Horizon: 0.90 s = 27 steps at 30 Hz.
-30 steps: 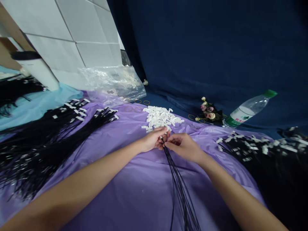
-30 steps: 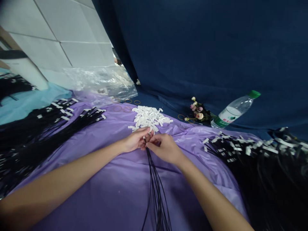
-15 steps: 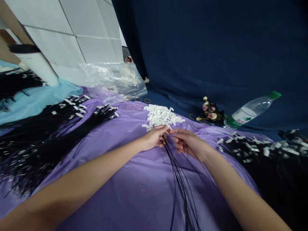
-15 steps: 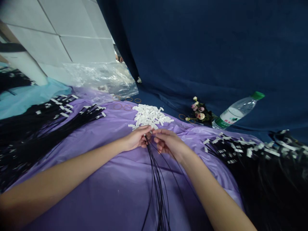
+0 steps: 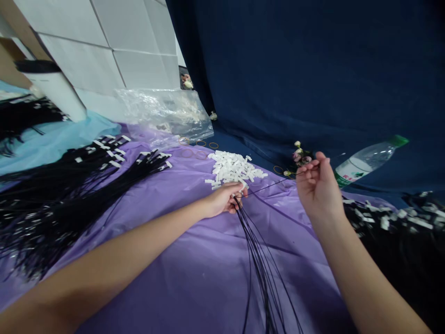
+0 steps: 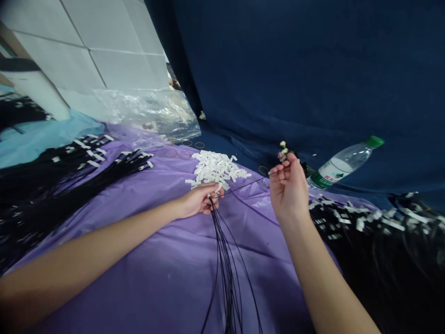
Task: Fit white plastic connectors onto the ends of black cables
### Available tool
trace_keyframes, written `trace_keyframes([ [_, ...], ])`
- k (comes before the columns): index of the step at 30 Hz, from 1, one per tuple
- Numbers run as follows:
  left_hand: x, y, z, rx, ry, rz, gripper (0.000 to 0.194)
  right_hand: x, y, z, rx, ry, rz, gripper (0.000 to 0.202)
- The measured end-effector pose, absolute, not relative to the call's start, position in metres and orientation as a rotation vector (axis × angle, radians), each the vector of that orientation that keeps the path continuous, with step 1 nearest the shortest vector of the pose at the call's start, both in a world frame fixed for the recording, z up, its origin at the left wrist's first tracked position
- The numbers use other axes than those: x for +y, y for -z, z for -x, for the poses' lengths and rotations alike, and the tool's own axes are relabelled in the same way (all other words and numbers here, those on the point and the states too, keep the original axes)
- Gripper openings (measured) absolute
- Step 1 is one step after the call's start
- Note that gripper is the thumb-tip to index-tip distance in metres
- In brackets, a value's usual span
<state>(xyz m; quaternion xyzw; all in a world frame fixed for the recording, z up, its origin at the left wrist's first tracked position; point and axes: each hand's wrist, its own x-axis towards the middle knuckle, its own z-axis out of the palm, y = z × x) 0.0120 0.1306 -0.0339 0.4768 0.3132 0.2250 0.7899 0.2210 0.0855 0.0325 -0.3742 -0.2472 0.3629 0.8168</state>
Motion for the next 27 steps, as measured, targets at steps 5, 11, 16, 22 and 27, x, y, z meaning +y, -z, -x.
trace_keyframes([
  [5,0.130,0.029,-0.010,0.644,-0.480,-0.986,0.028,0.080,-0.014,-0.214,-1.090,-0.487,1.202,0.024],
  [11,0.129,0.027,-0.010,0.662,-0.501,-0.932,0.026,0.071,0.018,-0.178,-1.474,-0.295,1.329,0.014],
  [16,0.128,0.025,-0.011,0.682,-0.506,-0.936,0.026,0.068,0.019,-0.177,-1.605,-0.193,1.364,0.017],
  [22,0.128,0.028,-0.011,0.669,-0.536,-1.002,0.029,0.070,0.022,-0.177,-1.677,-0.131,1.377,0.016],
  [27,0.128,0.030,-0.011,0.661,-0.528,-1.017,0.030,0.070,0.024,-0.177,-1.699,-0.047,1.401,0.017],
])
